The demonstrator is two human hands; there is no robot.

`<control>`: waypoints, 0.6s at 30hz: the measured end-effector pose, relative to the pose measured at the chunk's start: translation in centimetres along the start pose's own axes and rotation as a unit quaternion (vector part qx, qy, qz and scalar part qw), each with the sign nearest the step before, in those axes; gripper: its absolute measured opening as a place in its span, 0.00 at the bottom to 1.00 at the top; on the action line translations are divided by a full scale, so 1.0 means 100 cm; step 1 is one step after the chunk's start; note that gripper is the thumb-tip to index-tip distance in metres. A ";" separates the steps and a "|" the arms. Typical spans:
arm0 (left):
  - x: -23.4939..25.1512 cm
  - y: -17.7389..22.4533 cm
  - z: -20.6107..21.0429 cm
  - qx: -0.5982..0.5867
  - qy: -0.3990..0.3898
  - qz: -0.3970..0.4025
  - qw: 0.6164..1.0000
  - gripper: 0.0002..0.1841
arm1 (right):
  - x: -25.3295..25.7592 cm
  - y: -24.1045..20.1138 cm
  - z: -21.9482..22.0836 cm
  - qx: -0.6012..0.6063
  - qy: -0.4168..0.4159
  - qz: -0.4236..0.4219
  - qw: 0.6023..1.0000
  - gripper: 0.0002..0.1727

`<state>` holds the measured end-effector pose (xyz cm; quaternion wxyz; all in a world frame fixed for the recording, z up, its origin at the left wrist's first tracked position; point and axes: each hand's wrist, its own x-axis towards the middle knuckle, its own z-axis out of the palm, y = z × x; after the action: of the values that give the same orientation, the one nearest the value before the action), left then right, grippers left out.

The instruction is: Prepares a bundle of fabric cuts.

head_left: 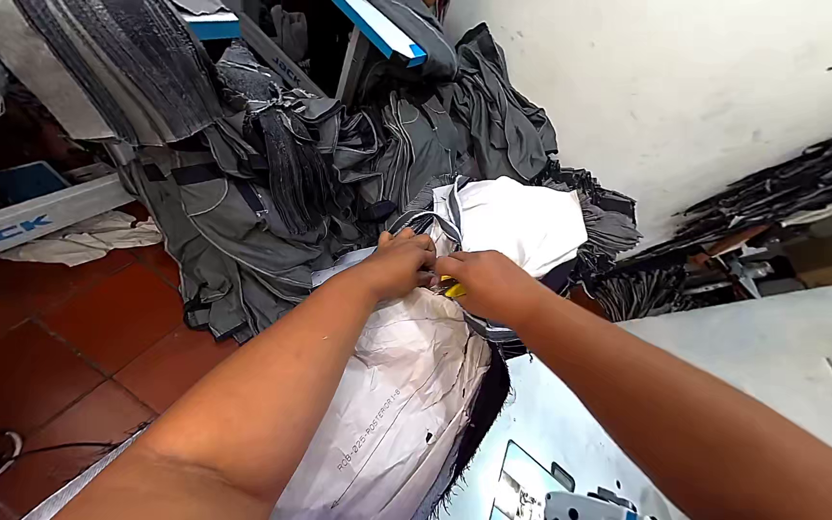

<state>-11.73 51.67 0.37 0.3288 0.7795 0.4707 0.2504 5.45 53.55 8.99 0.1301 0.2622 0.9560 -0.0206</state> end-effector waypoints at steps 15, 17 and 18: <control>0.002 0.006 0.004 0.043 0.024 0.016 0.999 0.10 | -0.013 0.001 -0.004 0.167 -0.068 0.178 0.967 0.16; 0.003 0.008 0.004 0.043 0.021 0.006 0.999 0.09 | -0.009 -0.009 -0.015 0.099 -0.118 0.172 0.973 0.19; 0.002 0.008 0.003 0.030 0.021 0.001 0.999 0.09 | -0.010 -0.011 -0.019 0.127 -0.119 0.154 0.973 0.20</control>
<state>-10.97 51.51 0.84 0.2950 0.7842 0.4840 0.2525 5.23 52.36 11.08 0.2099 0.4165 0.8712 -0.1530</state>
